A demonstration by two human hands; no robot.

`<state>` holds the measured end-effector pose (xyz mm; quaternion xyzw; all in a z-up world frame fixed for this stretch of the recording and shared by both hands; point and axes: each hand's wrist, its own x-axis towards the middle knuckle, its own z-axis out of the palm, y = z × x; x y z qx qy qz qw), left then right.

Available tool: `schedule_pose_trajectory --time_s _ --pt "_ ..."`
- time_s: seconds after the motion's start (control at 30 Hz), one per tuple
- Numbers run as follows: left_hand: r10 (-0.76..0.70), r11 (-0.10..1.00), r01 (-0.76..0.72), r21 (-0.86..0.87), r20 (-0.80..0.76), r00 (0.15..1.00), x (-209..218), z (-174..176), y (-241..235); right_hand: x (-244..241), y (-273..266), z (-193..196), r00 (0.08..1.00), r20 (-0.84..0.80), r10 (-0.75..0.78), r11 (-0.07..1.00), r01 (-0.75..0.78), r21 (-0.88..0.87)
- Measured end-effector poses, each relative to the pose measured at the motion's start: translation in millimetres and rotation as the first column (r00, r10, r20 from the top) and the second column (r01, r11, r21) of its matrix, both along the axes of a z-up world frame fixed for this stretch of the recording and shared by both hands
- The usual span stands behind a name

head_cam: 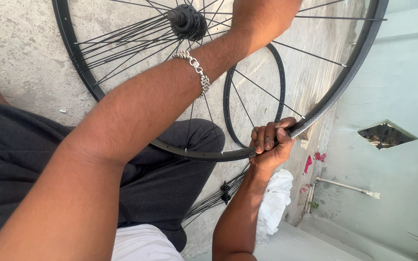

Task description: The person sits on the floor and laces a bicycle wheel by inserting spokes into the rim and hub. They secure the spokes by hand-tightening nuts onto the threaded ends.

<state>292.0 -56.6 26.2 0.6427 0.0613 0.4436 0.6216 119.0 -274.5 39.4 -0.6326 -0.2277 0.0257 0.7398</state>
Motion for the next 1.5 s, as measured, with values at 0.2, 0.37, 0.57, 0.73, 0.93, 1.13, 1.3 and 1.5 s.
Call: schedule_pose_trajectory --time_s 0.2,0.37,0.57,0.73,0.93,1.13,1.3,1.5 --pt "0.064 0.991 -0.066 0.113 0.025 0.998 -18.3 8.5 4.6 -3.3 4.3 2.7 1.000 0.001 -0.008 1.000 0.008 -0.006" --pt "-0.054 0.996 0.046 0.076 0.114 0.992 -77.7 10.7 -11.7 -9.1 0.6 1.2 0.992 0.110 -0.059 0.989 0.073 -0.127" --pt "-0.132 0.966 0.075 0.248 0.218 0.967 -119.9 4.2 -5.5 -3.2 -7.2 -0.6 1.000 -0.003 0.024 0.999 -0.024 0.037" --pt "-0.248 0.911 0.169 0.375 0.173 0.953 -130.7 -6.1 -9.0 -8.9 -6.3 -4.5 0.998 0.067 -0.017 1.000 0.018 -0.014" --pt "-0.267 0.879 0.193 0.435 0.116 0.957 -132.6 -12.7 -13.3 -7.2 -4.7 -3.4 0.997 0.069 0.015 1.000 -0.016 0.012" --pt "-0.259 0.876 0.182 0.448 0.118 0.959 -130.5 -14.6 -15.5 -9.4 -5.0 -3.6 0.994 0.108 -0.003 0.999 0.007 -0.035" --pt "-0.259 0.873 0.166 0.459 0.146 0.955 -134.2 -16.8 -13.6 -7.5 -4.0 -3.3 0.996 0.079 0.037 0.999 -0.039 0.018" --pt "-0.167 0.940 0.074 0.332 0.262 0.951 -122.8 -13.1 -12.0 -9.6 -5.5 -4.7 0.997 0.072 -0.002 1.000 0.001 0.009"
